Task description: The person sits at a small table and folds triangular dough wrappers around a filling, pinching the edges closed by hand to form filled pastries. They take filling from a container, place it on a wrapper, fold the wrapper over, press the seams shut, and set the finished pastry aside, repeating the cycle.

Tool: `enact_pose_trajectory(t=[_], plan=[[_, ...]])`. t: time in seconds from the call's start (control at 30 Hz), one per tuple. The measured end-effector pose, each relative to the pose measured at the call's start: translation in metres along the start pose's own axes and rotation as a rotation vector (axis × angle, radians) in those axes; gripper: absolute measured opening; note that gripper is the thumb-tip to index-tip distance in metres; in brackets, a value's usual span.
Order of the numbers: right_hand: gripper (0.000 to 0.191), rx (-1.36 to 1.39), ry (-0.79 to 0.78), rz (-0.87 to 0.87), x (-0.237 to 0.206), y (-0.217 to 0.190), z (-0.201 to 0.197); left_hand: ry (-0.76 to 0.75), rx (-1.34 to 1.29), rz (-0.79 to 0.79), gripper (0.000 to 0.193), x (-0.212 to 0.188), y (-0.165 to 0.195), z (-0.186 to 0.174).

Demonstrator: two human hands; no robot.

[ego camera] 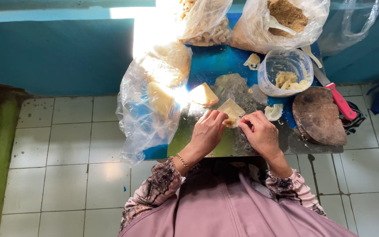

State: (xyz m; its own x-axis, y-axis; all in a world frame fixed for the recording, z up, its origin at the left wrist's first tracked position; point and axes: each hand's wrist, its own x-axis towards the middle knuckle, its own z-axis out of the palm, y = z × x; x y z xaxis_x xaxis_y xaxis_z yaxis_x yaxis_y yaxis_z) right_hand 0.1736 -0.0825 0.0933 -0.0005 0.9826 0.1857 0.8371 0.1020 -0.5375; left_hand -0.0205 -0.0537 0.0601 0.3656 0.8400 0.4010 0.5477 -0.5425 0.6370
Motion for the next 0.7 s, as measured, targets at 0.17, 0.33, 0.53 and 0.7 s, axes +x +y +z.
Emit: enact_pose_trajectory(t=[0.17, 0.33, 0.53, 0.7], plan=[[0.020, -0.171, 0.141, -0.169, -0.006, 0.001, 0.001, -0.025, 0.036, 0.036, 0.016, 0.001, -0.010, 0.003], [0.013, -0.061, 0.069, -0.056, -0.009, -0.004, 0.005, -0.015, -0.019, 0.024, 0.018, -0.002, -0.010, 0.006], [0.012, 0.116, 0.020, -0.009, -0.004, -0.006, 0.005, -0.020, -0.060, -0.004, 0.019, -0.001, -0.008, 0.004], [0.015, 0.100, 0.128, -0.212, -0.006, -0.010, 0.009, -0.015, -0.057, 0.026, 0.017, -0.001, -0.009, 0.003]])
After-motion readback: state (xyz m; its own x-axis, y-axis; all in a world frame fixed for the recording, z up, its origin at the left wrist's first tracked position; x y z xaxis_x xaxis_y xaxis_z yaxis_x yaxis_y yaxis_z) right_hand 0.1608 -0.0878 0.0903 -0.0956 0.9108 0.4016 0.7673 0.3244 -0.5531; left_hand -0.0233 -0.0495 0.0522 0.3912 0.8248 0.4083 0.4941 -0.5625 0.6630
